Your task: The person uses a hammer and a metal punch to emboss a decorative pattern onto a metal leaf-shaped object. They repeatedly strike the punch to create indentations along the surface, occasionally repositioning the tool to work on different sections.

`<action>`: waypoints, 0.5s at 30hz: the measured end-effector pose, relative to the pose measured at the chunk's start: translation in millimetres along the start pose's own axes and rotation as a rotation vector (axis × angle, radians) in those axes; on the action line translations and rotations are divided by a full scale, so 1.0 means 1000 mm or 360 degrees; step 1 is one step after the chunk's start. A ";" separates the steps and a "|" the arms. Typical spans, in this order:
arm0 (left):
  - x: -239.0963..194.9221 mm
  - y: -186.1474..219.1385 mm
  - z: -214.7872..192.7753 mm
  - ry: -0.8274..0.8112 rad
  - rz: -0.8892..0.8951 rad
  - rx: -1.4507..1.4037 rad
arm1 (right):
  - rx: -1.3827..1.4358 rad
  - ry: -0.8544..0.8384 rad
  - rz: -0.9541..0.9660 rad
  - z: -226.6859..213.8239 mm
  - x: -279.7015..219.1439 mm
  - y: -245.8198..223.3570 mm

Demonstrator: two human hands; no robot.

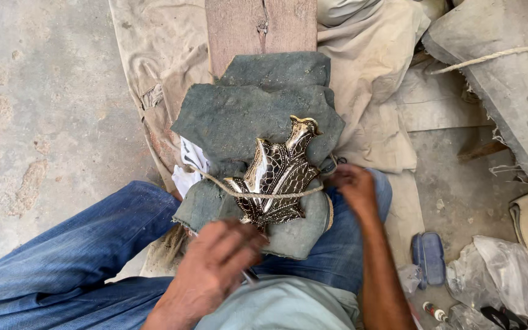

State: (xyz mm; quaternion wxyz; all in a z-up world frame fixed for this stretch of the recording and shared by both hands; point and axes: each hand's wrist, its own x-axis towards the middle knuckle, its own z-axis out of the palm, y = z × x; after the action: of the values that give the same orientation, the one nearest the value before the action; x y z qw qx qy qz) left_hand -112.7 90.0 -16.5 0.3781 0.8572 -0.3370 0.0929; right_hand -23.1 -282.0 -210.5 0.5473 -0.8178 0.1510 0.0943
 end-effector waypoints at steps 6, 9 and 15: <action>0.000 -0.016 -0.017 0.0309 -0.1117 0.0010 | -0.0069 -0.0091 0.0063 0.067 -0.001 0.060; 0.005 -0.013 -0.026 0.0358 -0.1080 -0.0247 | 0.0124 0.0140 0.0012 0.070 -0.009 0.063; 0.007 -0.022 -0.023 0.0322 -0.1106 -0.1015 | 0.0581 0.0634 -0.0039 0.057 0.004 0.085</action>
State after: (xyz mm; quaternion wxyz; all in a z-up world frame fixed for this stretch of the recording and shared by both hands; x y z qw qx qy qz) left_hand -90.9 113.9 -10.2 0.6617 0.7470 -0.0036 -0.0641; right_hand -48.0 -260.1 -307.0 0.6463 -0.7098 0.2602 -0.1039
